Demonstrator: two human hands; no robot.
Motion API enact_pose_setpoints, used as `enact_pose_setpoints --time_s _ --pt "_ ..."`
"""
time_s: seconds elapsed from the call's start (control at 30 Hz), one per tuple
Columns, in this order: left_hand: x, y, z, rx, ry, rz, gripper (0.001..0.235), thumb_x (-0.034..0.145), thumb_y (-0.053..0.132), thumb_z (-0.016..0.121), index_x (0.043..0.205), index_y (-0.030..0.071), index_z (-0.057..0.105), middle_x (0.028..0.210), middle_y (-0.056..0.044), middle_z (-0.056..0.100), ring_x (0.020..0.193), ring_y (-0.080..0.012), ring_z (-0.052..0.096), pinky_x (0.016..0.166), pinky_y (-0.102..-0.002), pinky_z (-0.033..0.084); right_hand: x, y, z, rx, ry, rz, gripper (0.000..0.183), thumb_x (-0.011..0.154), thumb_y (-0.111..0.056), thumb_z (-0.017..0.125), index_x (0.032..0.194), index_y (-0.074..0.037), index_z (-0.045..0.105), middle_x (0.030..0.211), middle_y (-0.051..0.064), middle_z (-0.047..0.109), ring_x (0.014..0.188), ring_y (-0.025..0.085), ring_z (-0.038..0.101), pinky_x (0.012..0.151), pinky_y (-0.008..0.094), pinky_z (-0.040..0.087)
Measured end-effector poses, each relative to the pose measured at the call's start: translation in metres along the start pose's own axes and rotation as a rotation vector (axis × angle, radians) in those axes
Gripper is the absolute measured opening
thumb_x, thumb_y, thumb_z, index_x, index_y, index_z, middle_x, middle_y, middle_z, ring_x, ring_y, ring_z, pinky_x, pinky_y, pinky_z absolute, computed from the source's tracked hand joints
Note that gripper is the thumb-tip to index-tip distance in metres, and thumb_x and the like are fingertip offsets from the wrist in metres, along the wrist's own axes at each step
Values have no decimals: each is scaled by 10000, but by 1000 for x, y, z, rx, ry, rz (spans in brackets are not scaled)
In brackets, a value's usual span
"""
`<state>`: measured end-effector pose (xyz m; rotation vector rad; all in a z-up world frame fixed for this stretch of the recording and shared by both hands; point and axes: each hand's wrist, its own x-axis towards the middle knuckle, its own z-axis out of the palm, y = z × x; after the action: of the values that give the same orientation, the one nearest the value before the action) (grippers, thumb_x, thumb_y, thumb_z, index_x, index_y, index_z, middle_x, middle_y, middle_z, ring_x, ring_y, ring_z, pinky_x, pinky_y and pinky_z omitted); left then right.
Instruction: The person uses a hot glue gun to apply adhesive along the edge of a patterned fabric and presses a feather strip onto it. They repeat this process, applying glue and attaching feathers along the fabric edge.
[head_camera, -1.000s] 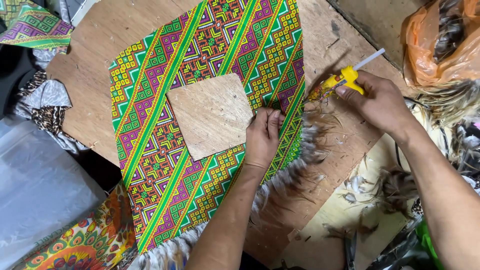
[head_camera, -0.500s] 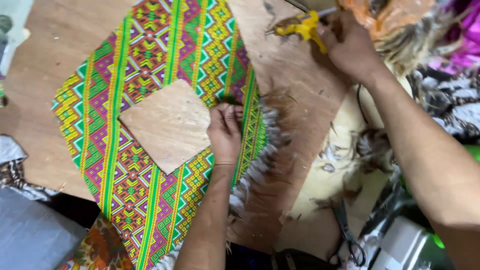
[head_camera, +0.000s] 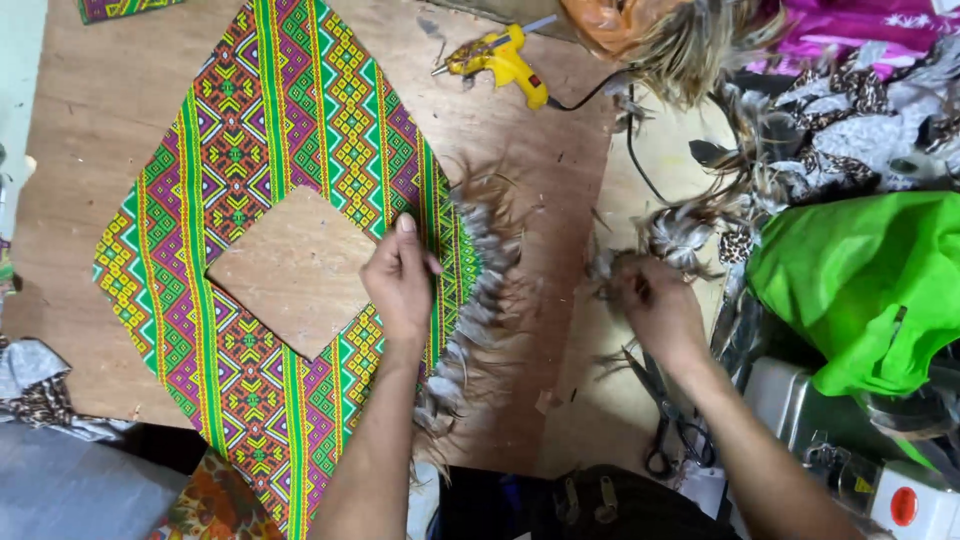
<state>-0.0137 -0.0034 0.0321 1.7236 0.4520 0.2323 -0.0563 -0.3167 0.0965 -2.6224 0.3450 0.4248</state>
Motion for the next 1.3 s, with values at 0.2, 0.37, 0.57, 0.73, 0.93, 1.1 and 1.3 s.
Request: enact_pose_setpoints --time_s 0.2,0.37,0.57,0.73,0.93,1.1,1.3 --pt "-95 36 15 -46 -165 74 227 1082 104 724 862 97 779 665 -96 762 631 -166 685 639 -356 564 16 37 48 -345 125 -171 292 1073 -417 615 1172 -153 690 1066 89 674 1041 314 751 848 485 651" --pt "-141 61 58 100 -241 211 120 984 69 791 1097 91 825 975 -133 829 986 -347 822 878 -420 657 -4 5 22 662 -25 307 126 1033 -217 753 1070 -102 721 923 69 629 859 268 677 793 430 585" --pt "-139 66 83 228 -303 173 201 994 111 784 1190 69 800 1033 -124 745 944 -378 800 755 -437 702 -10 27 18 606 95 212 128 1043 -167 765 1156 -108 761 874 61 630 821 258 701 736 424 584" --pt "-136 41 86 234 -278 134 153 952 167 843 1059 69 794 888 -110 701 866 -353 795 671 -391 682 13 40 38 -122 163 -209 338 1016 -323 735 1304 -147 732 1144 126 698 1181 357 703 984 510 614" --pt "-132 54 84 198 -259 144 150 965 183 848 1067 74 830 907 -139 753 927 -374 797 750 -414 684 12 16 30 -84 58 -99 298 1029 -378 716 1155 -109 740 1047 134 664 1026 413 730 915 559 623" --pt "-138 55 93 213 -365 311 375 964 218 837 1319 109 785 1113 -75 734 1131 -319 762 918 -403 671 -16 -18 15 1212 -105 485 109 1015 -155 755 1092 -78 771 791 67 600 683 288 716 756 378 538" --pt "-121 95 83 149 -368 240 185 1105 129 723 1245 59 820 972 -111 771 982 -327 798 814 -394 689 -18 -27 1 1277 -130 575 116 1054 -192 751 1036 -77 750 825 15 553 746 214 602 793 377 494"
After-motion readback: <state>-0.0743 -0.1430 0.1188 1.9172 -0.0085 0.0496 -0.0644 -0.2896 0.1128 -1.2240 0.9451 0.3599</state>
